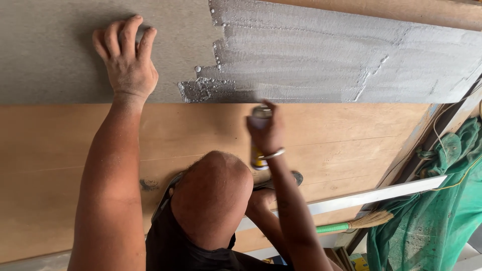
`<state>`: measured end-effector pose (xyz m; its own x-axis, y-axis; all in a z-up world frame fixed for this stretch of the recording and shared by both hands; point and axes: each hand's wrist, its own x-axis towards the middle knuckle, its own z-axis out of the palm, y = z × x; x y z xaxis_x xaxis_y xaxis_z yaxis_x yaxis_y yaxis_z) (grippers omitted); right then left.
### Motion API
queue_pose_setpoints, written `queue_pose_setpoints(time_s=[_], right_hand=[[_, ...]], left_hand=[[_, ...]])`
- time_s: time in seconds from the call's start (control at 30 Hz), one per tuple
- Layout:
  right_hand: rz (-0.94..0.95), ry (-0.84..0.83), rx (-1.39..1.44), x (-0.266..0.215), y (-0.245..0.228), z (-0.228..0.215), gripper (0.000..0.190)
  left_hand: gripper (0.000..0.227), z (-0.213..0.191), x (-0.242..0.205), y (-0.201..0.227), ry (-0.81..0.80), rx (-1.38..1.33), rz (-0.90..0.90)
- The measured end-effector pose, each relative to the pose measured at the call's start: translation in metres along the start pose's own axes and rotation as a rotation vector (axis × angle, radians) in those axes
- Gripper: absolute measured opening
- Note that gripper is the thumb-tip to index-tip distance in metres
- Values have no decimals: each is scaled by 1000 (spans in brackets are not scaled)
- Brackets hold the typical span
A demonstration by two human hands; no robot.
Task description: Spray adhesive onto a long panel using a spray can.
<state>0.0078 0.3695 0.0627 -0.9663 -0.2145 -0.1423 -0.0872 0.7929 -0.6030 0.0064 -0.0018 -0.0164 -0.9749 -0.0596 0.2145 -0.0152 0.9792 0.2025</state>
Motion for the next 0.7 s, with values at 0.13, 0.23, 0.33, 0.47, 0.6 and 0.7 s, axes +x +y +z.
queue_pose_setpoints(time_s=[0.13, 0.23, 0.33, 0.47, 0.6, 0.7], right_hand=[[20, -102, 127, -5, -72, 32, 62], [-31, -180, 124, 1, -101, 33, 63], [-42, -176, 120, 10, -73, 25, 62], [41, 5, -26, 26, 23, -11, 58], [169, 183, -133, 42, 123, -80, 60], [307, 247, -257, 54, 164, -143, 68]], left_hand=[[44, -4, 1, -1, -8, 2, -6], [36, -2, 2, -1, -2, -80, -15], [35, -2, 1, -2, -15, -76, -27], [40, 1, -2, -3, -34, -68, -43], [40, -3, 0, -1, -35, -63, -53], [40, -2, -1, -1, -33, -44, -52]])
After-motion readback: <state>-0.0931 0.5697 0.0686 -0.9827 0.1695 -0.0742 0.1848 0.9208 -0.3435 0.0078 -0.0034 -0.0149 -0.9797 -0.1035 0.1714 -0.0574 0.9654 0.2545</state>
